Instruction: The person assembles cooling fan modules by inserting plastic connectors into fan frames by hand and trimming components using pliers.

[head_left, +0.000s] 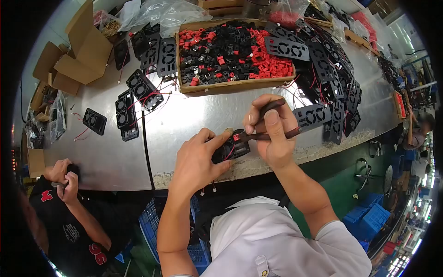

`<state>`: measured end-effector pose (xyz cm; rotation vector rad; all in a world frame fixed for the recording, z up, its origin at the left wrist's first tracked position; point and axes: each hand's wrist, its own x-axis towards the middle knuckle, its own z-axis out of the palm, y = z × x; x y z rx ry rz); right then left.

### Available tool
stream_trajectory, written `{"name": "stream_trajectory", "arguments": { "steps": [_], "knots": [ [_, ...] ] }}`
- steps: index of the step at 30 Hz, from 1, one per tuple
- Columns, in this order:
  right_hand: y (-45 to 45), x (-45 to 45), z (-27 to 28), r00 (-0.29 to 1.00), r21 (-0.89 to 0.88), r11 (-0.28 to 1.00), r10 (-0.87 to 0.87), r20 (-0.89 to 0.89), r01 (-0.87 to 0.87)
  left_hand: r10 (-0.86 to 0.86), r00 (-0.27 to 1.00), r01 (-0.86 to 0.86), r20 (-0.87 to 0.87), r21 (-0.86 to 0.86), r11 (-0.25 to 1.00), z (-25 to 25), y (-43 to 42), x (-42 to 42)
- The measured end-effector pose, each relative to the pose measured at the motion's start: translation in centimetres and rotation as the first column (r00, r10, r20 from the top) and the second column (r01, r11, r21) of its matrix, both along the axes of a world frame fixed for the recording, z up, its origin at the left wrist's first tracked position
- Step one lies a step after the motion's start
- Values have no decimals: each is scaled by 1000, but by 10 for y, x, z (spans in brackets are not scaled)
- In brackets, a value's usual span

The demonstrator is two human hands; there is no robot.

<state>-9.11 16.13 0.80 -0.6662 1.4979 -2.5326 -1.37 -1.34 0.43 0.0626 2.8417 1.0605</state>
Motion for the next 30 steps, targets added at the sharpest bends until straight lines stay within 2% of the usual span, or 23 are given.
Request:
{"name": "stream_trajectory", "arguments": {
  "steps": [7, 10, 13, 18, 19, 22, 25, 27, 29, 30],
  "knots": [
    [-6, 2, -1, 999, 29, 999, -46, -7, 46, 0, 1000, 0, 1, 11, 1000, 3, 0, -1],
    [-3, 0, -3, 999, 35, 999, 7, -44, -5, -5, 1000, 4, 9, 23, 1000, 3, 0, -1],
    [-5, 3, -3, 996, 71, 997, -22, -83, 28, -31, 999, 31, -14, 32, 999, 2, -1, -1],
    [-6, 7, -8, 998, -87, 996, -10, -69, 4, -23, 993, 32, -118, 70, 997, -4, -3, 4],
    [-7, 8, -7, 998, -106, 994, -9, -61, 2, -70, 992, 78, -107, 64, 995, -4, -6, 3],
    [0, 5, -7, 929, 115, 981, 185, -319, -156, -249, 965, 253, -84, 48, 966, -3, -25, -12],
    [0, -10, 9, 656, 353, 832, 555, -511, -429, -480, 873, 483, -82, 20, 875, -3, -47, -45],
    [-12, -15, 13, 544, 360, 722, 687, -482, -591, -603, 791, 605, -103, -24, 796, -6, -53, -64],
    [-17, -23, 16, 441, 429, 623, 775, -453, -654, -645, 762, 645, -56, -13, 764, -6, -58, -75],
    [-20, -23, 16, 439, 426, 612, 784, -439, -667, -664, 744, 664, -66, -24, 747, -8, -59, -81]
  ]
}}
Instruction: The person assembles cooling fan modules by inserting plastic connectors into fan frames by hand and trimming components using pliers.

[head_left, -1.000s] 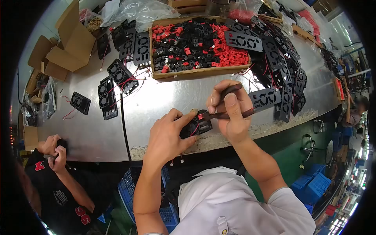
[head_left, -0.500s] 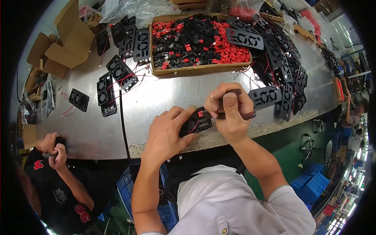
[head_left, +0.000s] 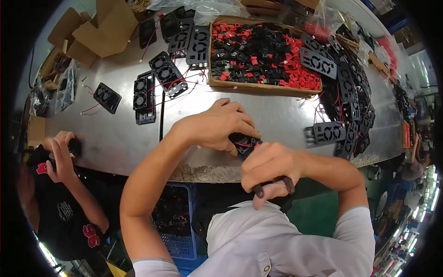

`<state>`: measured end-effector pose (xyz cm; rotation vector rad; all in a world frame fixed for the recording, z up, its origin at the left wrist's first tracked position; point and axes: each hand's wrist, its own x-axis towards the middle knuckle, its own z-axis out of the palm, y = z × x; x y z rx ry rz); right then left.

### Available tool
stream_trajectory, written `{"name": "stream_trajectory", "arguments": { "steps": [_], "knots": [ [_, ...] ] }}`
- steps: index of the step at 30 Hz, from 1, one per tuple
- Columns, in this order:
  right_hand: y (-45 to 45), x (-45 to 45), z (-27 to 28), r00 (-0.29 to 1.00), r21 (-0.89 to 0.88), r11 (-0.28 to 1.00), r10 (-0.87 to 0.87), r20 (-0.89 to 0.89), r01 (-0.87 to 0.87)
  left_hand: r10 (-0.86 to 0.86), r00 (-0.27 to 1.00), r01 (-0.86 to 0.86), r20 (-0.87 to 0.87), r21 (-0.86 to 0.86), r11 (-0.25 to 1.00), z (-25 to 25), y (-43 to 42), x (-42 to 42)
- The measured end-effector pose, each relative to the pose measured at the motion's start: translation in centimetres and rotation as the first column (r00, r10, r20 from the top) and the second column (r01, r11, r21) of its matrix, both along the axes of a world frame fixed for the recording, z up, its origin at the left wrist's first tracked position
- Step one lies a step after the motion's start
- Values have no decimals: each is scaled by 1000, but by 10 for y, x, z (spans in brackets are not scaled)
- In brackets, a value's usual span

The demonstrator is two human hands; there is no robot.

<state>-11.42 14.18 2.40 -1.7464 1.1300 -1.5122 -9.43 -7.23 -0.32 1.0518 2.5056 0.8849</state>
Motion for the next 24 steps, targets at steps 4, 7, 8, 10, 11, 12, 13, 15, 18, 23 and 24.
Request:
{"name": "stream_trajectory", "arguments": {
  "steps": [4, 7, 8, 10, 11, 12, 13, 15, 18, 23, 24],
  "knots": [
    [0, -13, 11, 995, 144, 985, -98, 12, 96, -4, 998, 3, -67, -8, 1000, -6, 2, -3],
    [12, -12, 14, 805, 234, 888, -458, 377, 396, 212, 977, -215, 33, 89, 973, 3, 11, 18],
    [15, -13, 13, 690, 240, 834, -547, 473, 497, 240, 967, -241, -89, 0, 971, 2, 16, 26],
    [20, -9, 10, 477, 187, 700, -632, 611, 689, 378, 926, -377, -23, 34, 926, 1, 27, 41],
    [21, -5, 8, 468, 160, 682, -635, 615, 714, 441, 897, -442, 15, 46, 896, 0, 33, 48],
    [21, 0, 7, 459, 134, 661, -638, 618, 738, 507, 859, -509, 66, 21, 860, 4, 39, 53],
    [21, 4, 5, 452, 107, 640, -641, 621, 761, 537, 840, -540, 74, 27, 841, 5, 45, 58],
    [16, 10, 2, 434, 110, 613, -664, 609, 783, 600, 795, -605, 84, 42, 795, 5, 53, 65],
    [11, 10, -5, 447, 91, 600, -680, 581, 795, 651, 758, -652, 45, 0, 758, 9, 63, 70],
    [9, 9, -10, 422, 133, 605, -679, 601, 785, 678, 734, -678, 38, -10, 735, 9, 67, 74],
    [9, 9, -10, 415, 141, 602, -683, 601, 786, 678, 734, -678, 41, -9, 735, 9, 67, 74]
  ]
}}
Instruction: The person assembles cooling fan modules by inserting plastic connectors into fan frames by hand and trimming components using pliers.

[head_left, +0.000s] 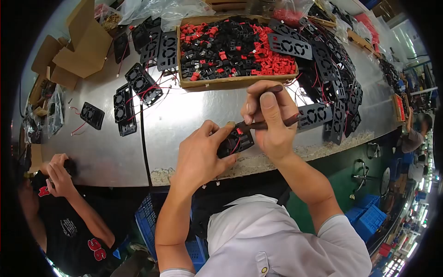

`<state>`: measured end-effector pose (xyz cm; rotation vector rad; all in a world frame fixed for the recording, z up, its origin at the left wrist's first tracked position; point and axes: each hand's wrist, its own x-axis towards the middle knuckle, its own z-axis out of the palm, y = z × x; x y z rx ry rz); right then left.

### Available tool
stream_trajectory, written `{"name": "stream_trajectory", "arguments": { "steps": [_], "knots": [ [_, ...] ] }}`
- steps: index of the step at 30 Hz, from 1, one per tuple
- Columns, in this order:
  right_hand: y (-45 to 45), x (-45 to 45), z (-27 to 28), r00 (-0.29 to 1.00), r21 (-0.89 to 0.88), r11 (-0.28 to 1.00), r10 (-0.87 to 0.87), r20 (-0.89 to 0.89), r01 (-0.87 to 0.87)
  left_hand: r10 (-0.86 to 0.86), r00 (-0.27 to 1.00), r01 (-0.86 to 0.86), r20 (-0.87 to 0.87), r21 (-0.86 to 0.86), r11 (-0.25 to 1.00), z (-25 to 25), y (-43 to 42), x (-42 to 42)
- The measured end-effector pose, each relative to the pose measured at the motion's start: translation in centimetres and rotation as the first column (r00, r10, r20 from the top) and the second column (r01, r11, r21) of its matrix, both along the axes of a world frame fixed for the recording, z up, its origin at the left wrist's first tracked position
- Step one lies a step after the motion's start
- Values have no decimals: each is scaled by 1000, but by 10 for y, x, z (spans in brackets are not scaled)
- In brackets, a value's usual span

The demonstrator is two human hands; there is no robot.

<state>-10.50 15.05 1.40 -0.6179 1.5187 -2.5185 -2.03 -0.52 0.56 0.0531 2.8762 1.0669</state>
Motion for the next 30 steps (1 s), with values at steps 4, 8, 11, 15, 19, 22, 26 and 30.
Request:
{"name": "stream_trajectory", "arguments": {
  "steps": [4, 8, 11, 15, 19, 22, 26, 30],
  "knots": [
    [-2, 0, -1, 1000, 7, 1000, -6, -26, 6, -28, 1000, 28, 1, -17, 999, 0, -1, 1],
    [-3, -1, -2, 999, 21, 1000, 1, -46, 0, -11, 1000, 11, -14, 0, 1000, -2, -1, 1],
    [-3, -2, -3, 998, 25, 1000, 12, -59, -11, 0, 1000, 0, -22, 8, 1000, -2, -1, 1],
    [-3, 1, -2, 996, 69, 997, 25, -82, -19, -20, 1000, 20, -5, 19, 1000, -3, -2, 1],
    [-1, 2, -2, 993, 83, 995, 68, -101, -60, -23, 1000, 23, 5, 27, 999, -3, -4, 1],
    [0, 2, -2, 992, 71, 996, 67, -106, -59, -26, 1000, 26, -11, 33, 999, -5, -4, 1],
    [2, 3, 1, 996, 75, 997, 31, -89, -24, -14, 999, 15, -36, 20, 1000, -5, -4, 2],
    [0, 3, 2, 997, 94, 996, 21, -70, -14, -9, 999, 10, -46, 12, 1000, -5, -4, 2]
  ]
}}
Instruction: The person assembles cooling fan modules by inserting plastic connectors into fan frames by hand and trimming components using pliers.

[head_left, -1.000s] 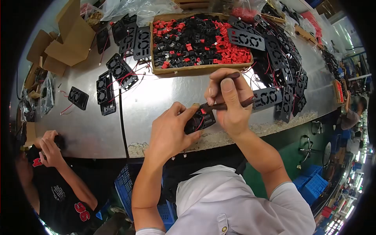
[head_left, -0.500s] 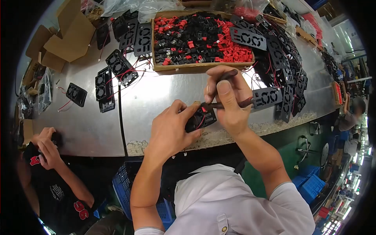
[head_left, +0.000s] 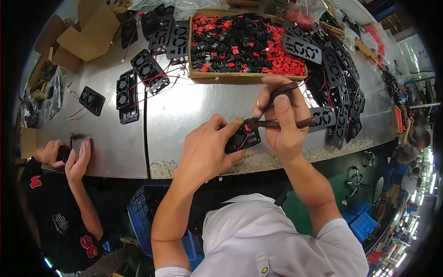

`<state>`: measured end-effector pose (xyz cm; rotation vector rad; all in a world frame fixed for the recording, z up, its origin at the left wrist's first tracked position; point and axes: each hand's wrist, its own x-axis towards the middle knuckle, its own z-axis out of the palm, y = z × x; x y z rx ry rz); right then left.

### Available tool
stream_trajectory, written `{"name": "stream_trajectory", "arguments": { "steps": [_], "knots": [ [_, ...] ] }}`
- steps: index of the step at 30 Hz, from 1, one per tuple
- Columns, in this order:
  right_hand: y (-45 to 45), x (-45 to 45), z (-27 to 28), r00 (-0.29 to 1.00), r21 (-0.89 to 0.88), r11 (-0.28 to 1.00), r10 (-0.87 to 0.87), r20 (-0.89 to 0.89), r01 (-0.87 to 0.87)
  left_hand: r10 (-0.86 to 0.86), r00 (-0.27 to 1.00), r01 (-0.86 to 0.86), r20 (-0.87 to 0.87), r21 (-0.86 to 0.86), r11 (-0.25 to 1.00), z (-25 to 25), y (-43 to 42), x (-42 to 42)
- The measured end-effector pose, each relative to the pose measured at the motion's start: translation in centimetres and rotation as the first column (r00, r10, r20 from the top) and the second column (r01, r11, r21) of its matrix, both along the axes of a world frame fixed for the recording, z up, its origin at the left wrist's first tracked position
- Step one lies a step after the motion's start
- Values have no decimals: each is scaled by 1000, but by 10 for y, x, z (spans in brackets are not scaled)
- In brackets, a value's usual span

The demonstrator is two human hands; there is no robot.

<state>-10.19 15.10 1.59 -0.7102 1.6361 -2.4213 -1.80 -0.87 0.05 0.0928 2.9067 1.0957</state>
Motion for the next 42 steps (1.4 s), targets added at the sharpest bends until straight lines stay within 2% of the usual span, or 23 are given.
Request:
{"name": "stream_trajectory", "arguments": {
  "steps": [7, 10, 13, 16, 22, 28, 31, 32, 33, 35, 39, 42],
  "knots": [
    [-1, -2, -6, 1000, -71, 997, 27, 2, -27, 11, 1000, -11, -8, 6, 1000, -1, 0, 1],
    [-4, -1, -4, 1000, -30, 999, -15, 15, 16, 11, 1000, -11, -11, 9, 1000, -2, 0, 1],
    [-8, -1, -7, 998, -51, 998, -35, -53, 33, 1, 1000, -1, -5, 3, 1000, -3, 0, 1],
    [-14, 2, -5, 994, 6, 996, -89, -69, 89, -14, 1000, 14, -6, -1, 1000, -4, 2, 0],
    [-22, 6, 4, 982, 29, 982, -187, 9, 186, -9, 999, 11, -38, 39, 999, -8, 1, 2],
    [-21, -3, 6, 995, 101, 990, -98, 27, 95, -36, 999, 38, -27, 96, 995, -6, -3, -2],
    [-6, -8, 2, 995, 153, 983, 97, 14, -98, -136, 990, 140, -36, 140, 980, -10, -16, -8],
    [4, -19, 4, 936, 153, 927, 350, -30, -342, -197, 979, 202, -46, 163, 966, -10, -24, -15],
    [4, -30, 5, 841, 177, 866, 498, -214, -467, -257, 965, 263, -58, 185, 947, -12, -30, -23],
    [8, -42, 13, 710, 301, 727, 679, -187, -616, -416, 907, 421, -62, 146, 895, -15, -40, -40],
    [-9, -41, 19, 441, 320, 478, 878, -186, -818, -632, 771, 636, -76, 72, 768, -18, -52, -75],
    [-15, -37, 18, 279, 330, 321, 945, -171, -888, -693, 721, 690, -14, 110, 716, -14, -52, -90]
  ]
}}
